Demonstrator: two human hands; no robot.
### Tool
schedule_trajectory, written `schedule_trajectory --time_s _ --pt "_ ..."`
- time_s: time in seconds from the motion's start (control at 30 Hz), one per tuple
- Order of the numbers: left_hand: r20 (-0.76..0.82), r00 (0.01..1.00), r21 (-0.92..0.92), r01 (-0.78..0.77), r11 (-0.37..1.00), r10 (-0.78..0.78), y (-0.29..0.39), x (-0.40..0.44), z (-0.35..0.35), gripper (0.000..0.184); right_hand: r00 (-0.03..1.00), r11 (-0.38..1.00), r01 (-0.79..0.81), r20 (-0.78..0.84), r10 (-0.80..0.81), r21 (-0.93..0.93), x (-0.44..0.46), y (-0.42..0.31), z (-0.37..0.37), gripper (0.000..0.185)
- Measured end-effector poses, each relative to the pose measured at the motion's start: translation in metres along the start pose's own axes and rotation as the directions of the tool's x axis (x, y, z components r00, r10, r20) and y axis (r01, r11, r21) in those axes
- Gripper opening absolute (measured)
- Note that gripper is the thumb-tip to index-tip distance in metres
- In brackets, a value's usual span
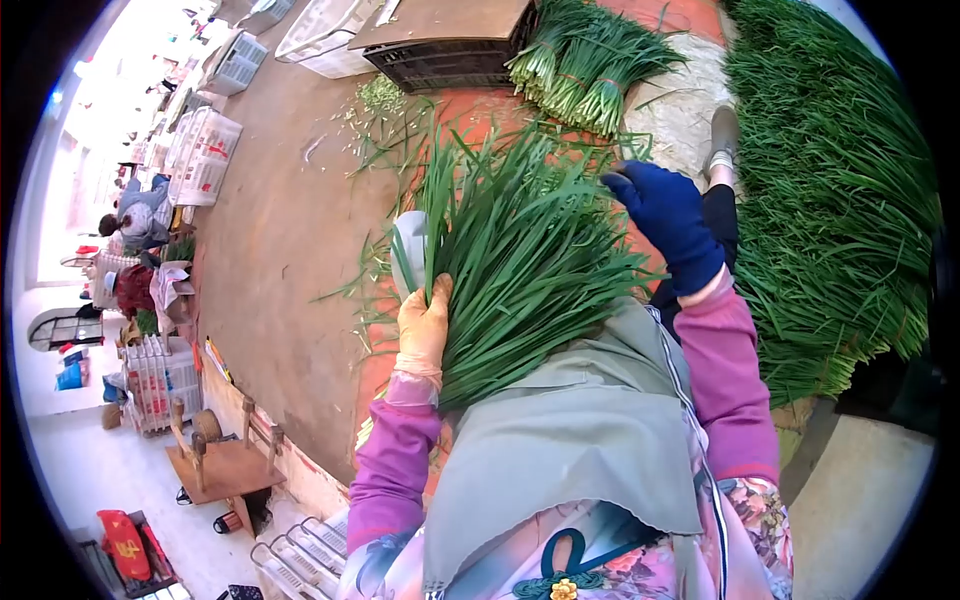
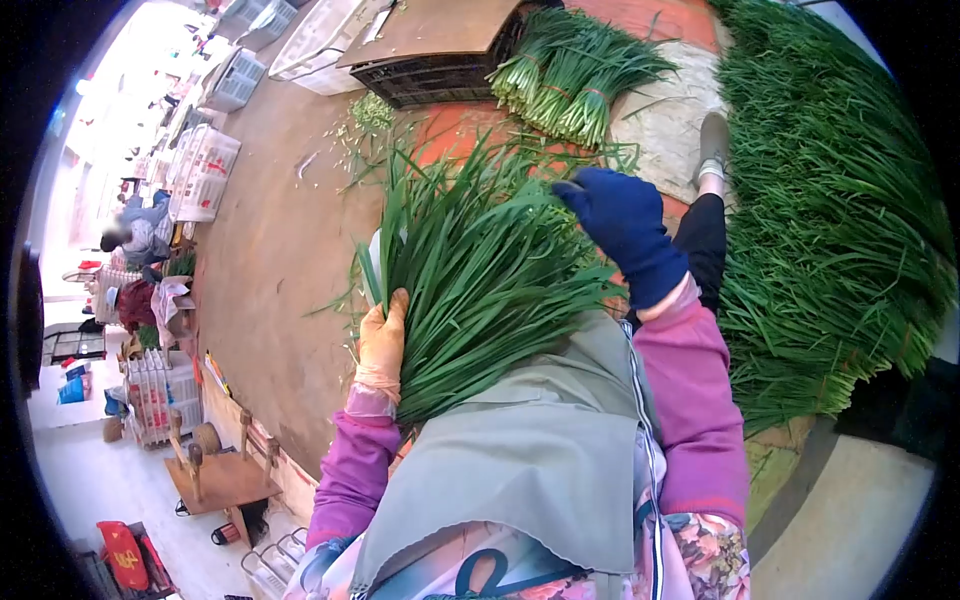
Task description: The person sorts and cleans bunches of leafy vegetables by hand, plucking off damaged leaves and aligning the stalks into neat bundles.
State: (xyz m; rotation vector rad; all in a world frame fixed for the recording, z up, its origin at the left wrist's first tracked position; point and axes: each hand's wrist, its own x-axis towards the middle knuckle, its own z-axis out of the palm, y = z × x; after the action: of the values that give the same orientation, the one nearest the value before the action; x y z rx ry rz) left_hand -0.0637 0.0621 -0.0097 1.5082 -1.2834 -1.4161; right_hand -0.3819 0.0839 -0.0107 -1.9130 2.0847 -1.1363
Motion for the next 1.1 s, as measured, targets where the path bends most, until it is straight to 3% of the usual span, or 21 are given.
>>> schedule_trajectory --time_s 0.07,0.13,0.2,0.23,0.33,0.4,0.47,0.53,0.67,0.73,0.77,0.8,0.87,0.97,1.0,1.07,1.1 --pt "0.005 1.000 0.005 0.028 1.000 -0.028 0.007 -0.003 0.002 0.025 0.997 0.998 0.023 -0.078 -0.019 0.051 0.001 -0.028 -0.013 0.022" --pt "0.005 0.999 0.013 0.044 0.999 -0.044 0.007 -0.005 0.003 0.025 0.965 0.952 0.251 -0.126 -0.232 0.172 0.006 -0.050 -0.014 0.023" --pt "0.021 0.999 -0.004 -0.044 0.999 0.044 0.001 -0.004 0.003 0.024 0.865 0.882 0.465 -0.251 -0.435 0.073 0.012 -0.075 0.006 0.028" --pt "0.025 0.998 0.000 -0.050 0.999 0.050 -0.002 -0.004 0.002 0.024 0.864 0.883 0.464 -0.259 -0.433 0.069 0.012 -0.084 0.010 0.028" --pt "0.003 0.994 -0.039 -0.105 0.994 0.106 -0.005 -0.009 -0.002 0.023 0.821 0.821 0.560 -0.061 -0.568 -0.116 -0.006 -0.098 0.023 0.035" --pt "-0.098 0.995 -0.086 0.010 0.996 -0.018 0.005 -0.014 -0.007 0.024 0.690 0.693 0.721 0.096 -0.718 0.007 -0.026 -0.096 0.049 0.029" --pt "-0.113 0.992 -0.090 0.051 0.995 -0.061 -0.002 -0.012 -0.018 0.024 0.683 0.702 0.702 0.169 -0.711 0.117 -0.046 -0.096 0.050 0.030" --pt "-0.108 0.994 -0.119 -0.009 0.993 -0.004 -0.018 -0.007 -0.027 0.032 0.669 0.712 0.668 0.243 -0.702 0.218 -0.056 -0.091 0.046 0.030" --pt "-0.112 0.990 -0.036 -0.088 0.995 0.084 -0.017 -0.012 -0.026 0.032 0.770 0.800 0.576 0.218 -0.600 0.167 -0.055 -0.064 0.029 0.024" --pt "-0.092 0.992 -0.067 -0.088 0.994 0.082 -0.015 -0.013 -0.023 0.031 0.887 0.902 0.289 0.266 -0.378 0.320 -0.050 -0.032 0.021 0.018" --pt "-0.105 0.990 -0.059 -0.105 0.993 0.098 -0.015 -0.013 -0.022 0.030 0.944 0.912 0.157 0.213 -0.251 0.380 -0.046 -0.025 0.014 0.018" --pt "-0.118 0.986 -0.052 -0.121 0.991 0.114 -0.015 -0.013 -0.021 0.029 0.979 0.896 0.028 0.169 -0.114 0.443 -0.040 -0.020 0.005 0.017" --pt "-0.098 0.989 -0.052 -0.117 0.992 0.111 -0.011 -0.015 -0.019 0.028 0.998 0.770 -0.036 -0.021 0.064 0.637 -0.031 -0.001 0.002 0.020" --pt "-0.068 0.992 -0.041 -0.114 0.993 0.111 -0.013 -0.014 -0.020 0.027 0.943 0.595 -0.128 -0.088 0.320 0.793 0.000 -0.037 -0.034 0.023" --pt "-0.062 0.991 -0.033 -0.118 0.993 0.115 -0.014 -0.013 -0.021 0.026 0.942 0.597 -0.127 -0.091 0.322 0.792 0.005 -0.042 -0.044 0.023" --pt "-0.076 0.986 -0.012 -0.151 0.989 0.149 -0.014 -0.014 -0.018 0.026 0.955 0.599 -0.255 0.101 0.278 0.759 0.011 -0.051 -0.059 0.024" --pt "-0.091 0.979 0.010 -0.182 0.983 0.182 -0.014 -0.014 -0.017 0.026 0.967 0.542 -0.194 0.068 0.245 0.817 0.013 -0.062 -0.056 0.024"
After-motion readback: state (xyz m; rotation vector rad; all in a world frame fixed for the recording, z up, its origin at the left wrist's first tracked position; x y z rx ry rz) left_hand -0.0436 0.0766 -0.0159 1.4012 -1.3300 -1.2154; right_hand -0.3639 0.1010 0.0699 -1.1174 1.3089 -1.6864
